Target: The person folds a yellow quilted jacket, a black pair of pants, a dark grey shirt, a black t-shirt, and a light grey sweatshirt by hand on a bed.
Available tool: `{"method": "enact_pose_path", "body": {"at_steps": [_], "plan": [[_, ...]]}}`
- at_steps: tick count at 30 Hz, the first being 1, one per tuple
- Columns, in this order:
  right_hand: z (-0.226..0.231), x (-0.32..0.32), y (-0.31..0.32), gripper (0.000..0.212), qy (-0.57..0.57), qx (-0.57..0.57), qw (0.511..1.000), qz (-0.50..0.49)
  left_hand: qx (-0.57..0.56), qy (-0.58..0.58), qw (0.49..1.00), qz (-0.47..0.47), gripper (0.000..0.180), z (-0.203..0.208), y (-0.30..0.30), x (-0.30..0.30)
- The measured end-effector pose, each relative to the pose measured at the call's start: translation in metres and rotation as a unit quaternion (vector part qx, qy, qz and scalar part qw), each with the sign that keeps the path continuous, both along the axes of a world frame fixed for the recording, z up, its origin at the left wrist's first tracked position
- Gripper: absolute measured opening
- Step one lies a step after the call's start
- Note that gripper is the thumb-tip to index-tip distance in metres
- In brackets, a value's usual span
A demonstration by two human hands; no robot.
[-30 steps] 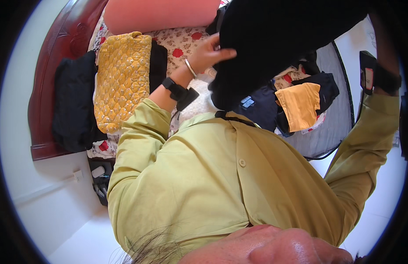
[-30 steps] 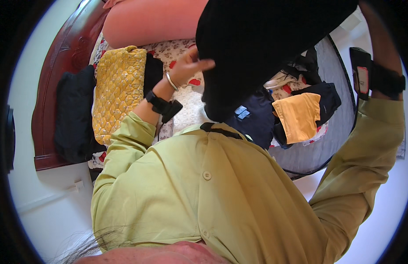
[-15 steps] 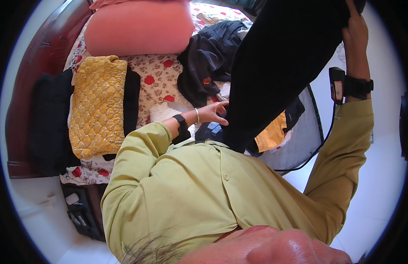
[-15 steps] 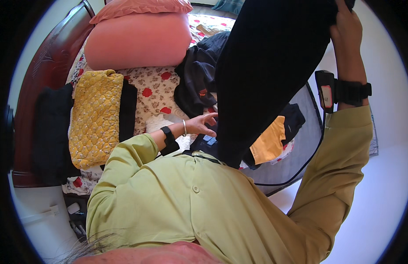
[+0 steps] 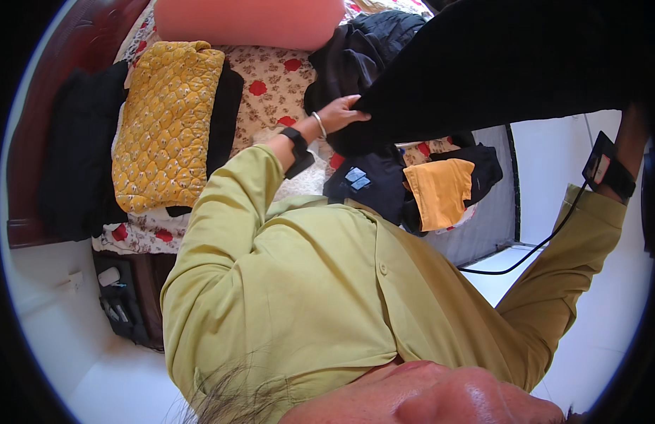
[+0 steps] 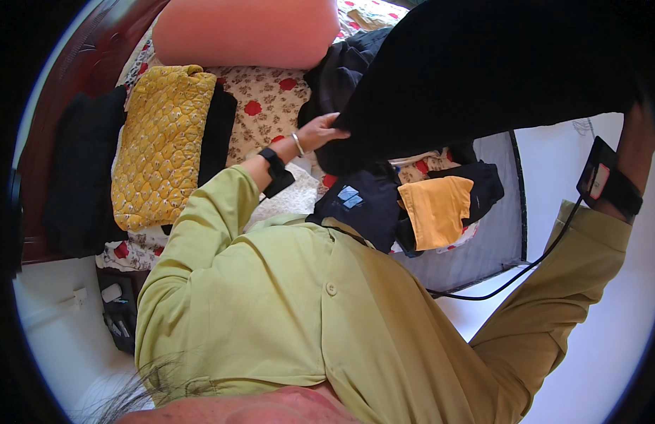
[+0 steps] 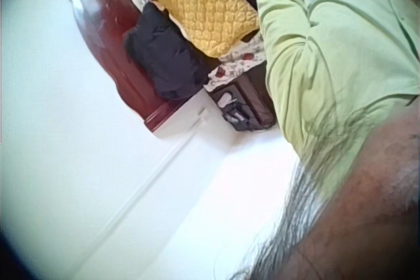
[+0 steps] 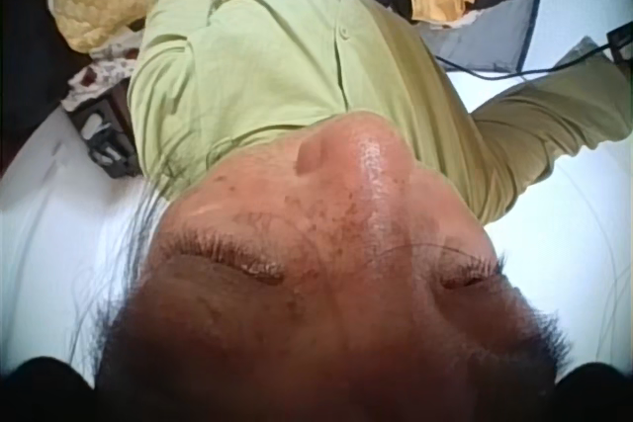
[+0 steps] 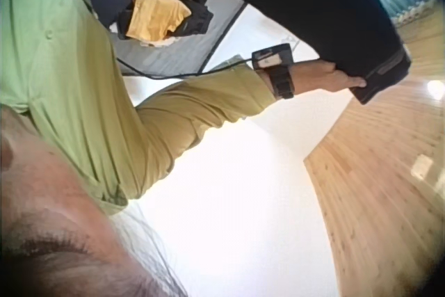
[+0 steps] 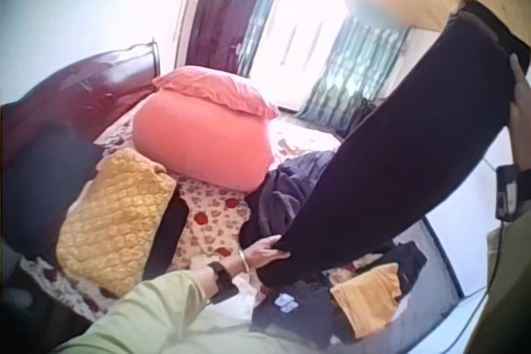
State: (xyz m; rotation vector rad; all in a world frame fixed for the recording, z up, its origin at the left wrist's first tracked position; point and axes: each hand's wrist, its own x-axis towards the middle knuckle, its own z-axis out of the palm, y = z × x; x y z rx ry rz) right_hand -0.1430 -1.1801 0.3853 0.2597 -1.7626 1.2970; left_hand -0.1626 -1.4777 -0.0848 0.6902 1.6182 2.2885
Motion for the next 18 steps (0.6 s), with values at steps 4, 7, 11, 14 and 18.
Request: {"method": "enact_pose_path", "body": {"at_steps": [4, 7, 11, 14, 18], "plan": [[-0.036, -0.035, 0.016, 0.043, -0.066, -0.05, 0.995, -0.056, -0.09, 0.043, 0.995, -0.024, 0.03, 0.038, -0.082, 0.035], [-0.086, -0.078, 0.028, 0.048, -0.148, -0.09, 0.979, -0.106, -0.16, -0.038, 0.985, -0.044, 0.027, 0.032, -0.133, 0.074], [-0.207, -0.139, 0.036, 0.053, -0.317, -0.151, 0.918, -0.185, -0.167, -0.169, 0.97, -0.053, 0.039, -0.021, -0.162, 0.13], [-0.323, -0.174, 0.074, 0.052, -0.312, -0.113, 0.898, -0.287, -0.184, -0.284, 0.94, -0.048, 0.036, -0.066, -0.161, 0.161], [-0.422, -0.176, 0.027, 0.042, -0.335, -0.16, 0.904, -0.214, -0.163, -0.39, 0.906, -0.022, 0.036, -0.104, -0.166, 0.195]]}}
